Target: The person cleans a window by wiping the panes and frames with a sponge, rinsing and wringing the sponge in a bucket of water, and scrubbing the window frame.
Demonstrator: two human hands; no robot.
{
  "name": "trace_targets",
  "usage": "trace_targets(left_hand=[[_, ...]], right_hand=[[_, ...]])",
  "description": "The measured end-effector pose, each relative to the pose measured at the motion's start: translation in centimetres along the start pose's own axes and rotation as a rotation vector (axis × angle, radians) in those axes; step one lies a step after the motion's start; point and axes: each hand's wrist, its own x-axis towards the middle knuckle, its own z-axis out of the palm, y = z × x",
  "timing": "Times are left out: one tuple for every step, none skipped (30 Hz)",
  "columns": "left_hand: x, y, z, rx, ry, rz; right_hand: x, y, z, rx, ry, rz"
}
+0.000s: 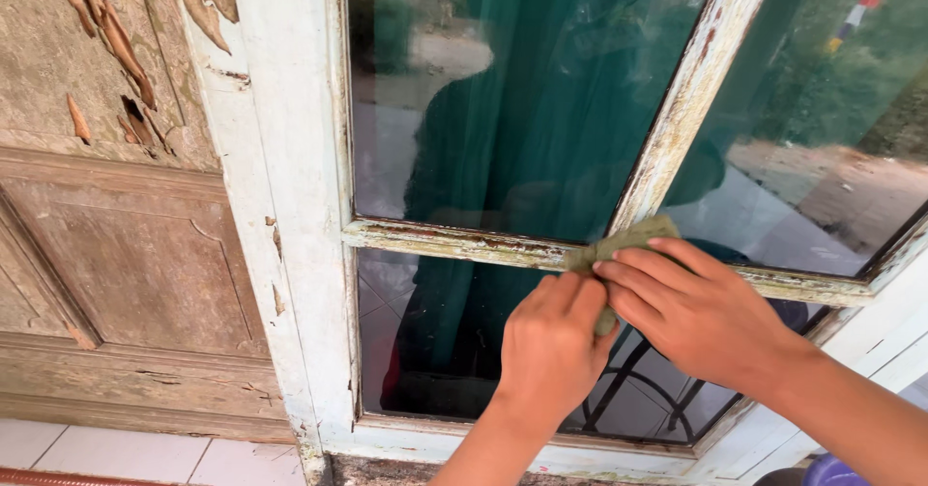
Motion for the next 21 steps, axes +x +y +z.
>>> trace_targets(left_hand=[[-0.4, -0.3, 0.3, 0.051, 0.083, 0.121], [-0.7, -0.8, 0.6, 0.047, 0.078, 0.12], [-0.8, -1.4, 1.0, 0.097, 0.101, 0.109], [-0.9, -1.9, 1.4, 0.146, 0.125, 0.101], [-1.4, -2.1, 1.8, 0.141, 0.12, 0.102], [-1.7, -2.4, 2.0, 0.125, 0.137, 0.109], [-1.9, -2.7, 2.4, 0.108, 0.153, 0.116], [-2.3, -3.0, 2.7, 0.096, 0.147, 0.121], [-2.7, -3.5, 3.0, 0.081, 0.103, 0.086], [-3.2, -3.9, 3.2, 0.065, 0.057, 0.051], [-3.7, -4.1, 3.3, 0.053, 0.049, 0.056], [-4.3, -4.3, 3.2, 0.04, -0.033, 0.001], [-4.9, -4.2, 3.1, 0.027, -0.115, -0.053], [-5.5, -3.8, 2.8, 0.023, -0.121, -0.045], [-5.8, -3.2, 2.3, 0.029, -0.137, -0.042], [-5.8, -2.7, 1.8, 0.036, -0.154, -0.042], [-5.3, -2.2, 1.3, 0.033, -0.16, -0.035], [-4.8, -1.5, 1.0, 0.046, -0.045, 0.08], [-3.9, -1.0, 0.7, 0.058, 0.072, 0.194], [-2.6, -0.9, 0.8, 0.052, 0.067, 0.197], [-1.3, -0.9, 0.9, 0.073, 0.077, 0.218]], right_hand=[[-0.1, -0.1, -0.1, -0.068, 0.072, -0.067], [-0.1, -0.4, 0.1, -0.066, 0.067, -0.062], [0.3, -0.7, 0.7, -0.077, 0.032, -0.02], [0.5, -1.0, 1.3, -0.091, -0.002, 0.023], [0.5, -1.8, 1.9, -0.091, -0.007, 0.03], [0.5, -2.9, 2.5, -0.098, -0.022, 0.111], [0.5, -3.7, 3.1, -0.106, -0.036, 0.193], [0.2, -4.4, 3.8, -0.111, -0.044, 0.204], [-0.1, -5.0, 4.5, -0.075, -0.017, 0.279], [-0.4, -5.8, 5.2, -0.04, 0.01, 0.356], [-0.7, -6.7, 6.0, -0.045, 0.002, 0.368], [-0.9, -7.7, 6.8, -0.032, -0.029, 0.406], [-1.3, -8.7, 7.0, -0.017, -0.059, 0.443], [-1.8, -9.5, 7.0, -0.022, -0.058, 0.453], [-2.2, -10.3, 6.7, 0.075, -0.009, 0.528], [-2.2, -10.7, 6.3, 0.173, 0.042, 0.601], [-2.2, -10.7, 5.8, 0.171, 0.044, 0.61], [-2.4, -10.6, 5.0, 0.087, 0.167, 0.613], [-2.3, -10.2, 4.4, 0.002, 0.289, 0.612], [-1.9, -9.4, 4.2, -0.001, 0.286, 0.619], [-1.4, -8.5, 4.2, -0.056, 0.374, 0.676]])
